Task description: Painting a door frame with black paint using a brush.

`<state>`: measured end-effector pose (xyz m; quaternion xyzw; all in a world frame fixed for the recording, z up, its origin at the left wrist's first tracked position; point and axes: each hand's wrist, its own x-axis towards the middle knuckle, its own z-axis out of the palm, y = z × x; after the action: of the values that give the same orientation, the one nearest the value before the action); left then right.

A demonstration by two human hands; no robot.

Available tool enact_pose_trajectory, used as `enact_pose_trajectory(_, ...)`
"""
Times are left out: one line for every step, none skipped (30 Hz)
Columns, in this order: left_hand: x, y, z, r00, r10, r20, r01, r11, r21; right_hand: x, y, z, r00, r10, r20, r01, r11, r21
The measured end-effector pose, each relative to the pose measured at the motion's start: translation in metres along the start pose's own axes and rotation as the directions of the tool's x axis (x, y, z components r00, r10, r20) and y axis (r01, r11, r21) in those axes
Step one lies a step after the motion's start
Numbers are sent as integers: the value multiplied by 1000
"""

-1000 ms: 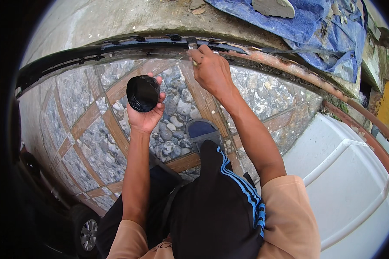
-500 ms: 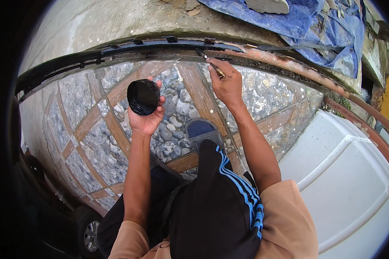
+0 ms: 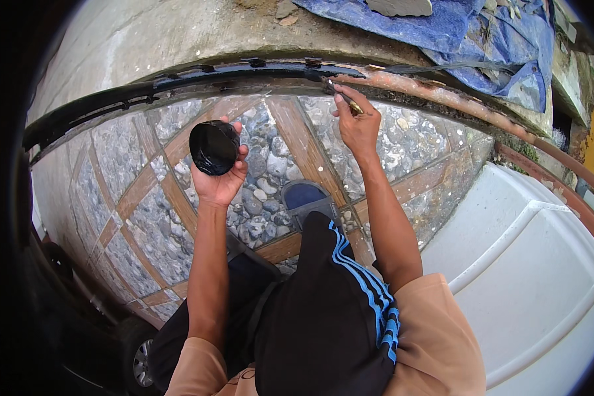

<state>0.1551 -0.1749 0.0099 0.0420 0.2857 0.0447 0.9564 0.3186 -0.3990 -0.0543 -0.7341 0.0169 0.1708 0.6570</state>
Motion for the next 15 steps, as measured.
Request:
enact_pose_trajectory(0,0,0,1000,0,1,0,1000,4,0,2,-7,1000,-1,-1,1,1000,0)
enact_pose_trajectory(-1,1,0,1000,3,-2,-3,1000,9,-2,2,-11,998,5,-66,-7,1000,-28)
enact_pose_trajectory(-2,2,-1,1000,6,-5,-6,1000,10,-5,1,-15,991,9,-132,-16,998,-56)
enact_pose_trajectory(-2,4,-2,1000,-6,10,6,1000,18,-10,1,-18,987,19,-158,-27,998,-49)
enact_pose_trajectory(-2,4,-2,999,-21,26,21,999,24,-14,-3,-17,987,22,-158,-30,998,-49)
enact_pose_trajectory(-3,5,-2,999,-23,24,22,999,25,-17,-7,-13,995,22,-102,-25,999,-30)
enact_pose_trajectory(-4,5,-2,1000,-15,22,15,1000,22,-19,-9,-6,999,22,-46,-22,1000,-10)
enact_pose_trajectory(-2,4,0,999,-18,31,17,1000,15,-20,-15,3,999,48,-5,-48,998,28)
enact_pose_trajectory(0,3,1,999,-25,35,24,1000,14,-18,-12,10,997,60,40,-61,997,43)
enact_pose_trajectory(2,2,1,999,-27,35,26,999,21,-11,-2,12,1000,15,17,-16,998,66)
enact_pose_trajectory(1,3,0,999,-22,31,21,999,29,-6,4,16,1000,-26,-1,26,995,91)
enact_pose_trajectory(1,4,0,999,-23,31,22,999,30,-6,6,11,1000,-26,-2,26,995,92)
enact_pose_trajectory(2,4,0,999,-32,35,31,999,29,-4,6,-1,999,18,-33,-16,999,42)
enact_pose_trajectory(1,5,-1,998,-39,38,38,999,28,-3,5,-10,996,60,-64,-61,998,-6)
enact_pose_trajectory(1,6,-1,998,-39,39,38,999,26,-4,5,-20,996,60,-64,-60,998,-8)
